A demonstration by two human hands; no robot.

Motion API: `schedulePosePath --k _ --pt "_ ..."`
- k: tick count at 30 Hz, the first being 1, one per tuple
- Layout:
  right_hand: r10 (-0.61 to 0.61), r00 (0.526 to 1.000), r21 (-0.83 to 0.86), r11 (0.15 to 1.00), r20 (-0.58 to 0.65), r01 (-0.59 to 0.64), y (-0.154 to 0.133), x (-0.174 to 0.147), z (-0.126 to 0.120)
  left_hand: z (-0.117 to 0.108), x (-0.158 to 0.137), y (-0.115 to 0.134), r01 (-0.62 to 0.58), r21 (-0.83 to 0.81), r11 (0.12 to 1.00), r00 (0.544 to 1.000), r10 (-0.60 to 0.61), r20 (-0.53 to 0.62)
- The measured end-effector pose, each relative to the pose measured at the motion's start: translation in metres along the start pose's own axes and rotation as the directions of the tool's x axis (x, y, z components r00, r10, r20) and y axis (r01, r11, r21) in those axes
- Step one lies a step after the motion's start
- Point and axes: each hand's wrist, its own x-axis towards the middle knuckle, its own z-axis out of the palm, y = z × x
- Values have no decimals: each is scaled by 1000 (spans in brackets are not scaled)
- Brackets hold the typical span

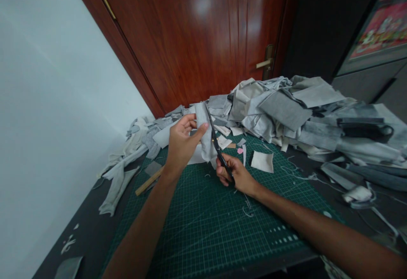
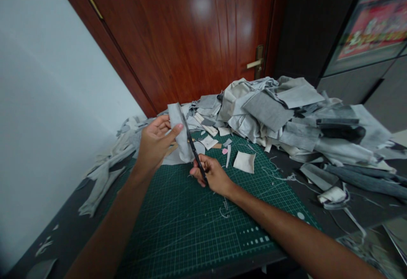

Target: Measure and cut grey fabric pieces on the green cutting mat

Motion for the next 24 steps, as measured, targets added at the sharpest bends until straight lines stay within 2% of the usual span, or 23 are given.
schedulePosePath --k 9,14,17,21,24 --pt "-4 999 28 1000 -46 6 4 0 1 0 0 -1 -29 15 999 1000 29 -1" --pt "14 996 36 999 -92 -11 -2 2 0 0 0 -2 -33 29 999 999 33 -1" --pt "-13 995 41 999 -96 17 -7 2 -3 1 0 -2 -39 16 999 999 39 0" --pt "-69 994 -31 997 -81 67 -8 1 -7 2 0 -1 21 -66 998 1000 -22 -5" --pt "-63 994 -82 995 -94 55 -5 1 -10 -2 1 3 129 -125 984 990 -120 75"
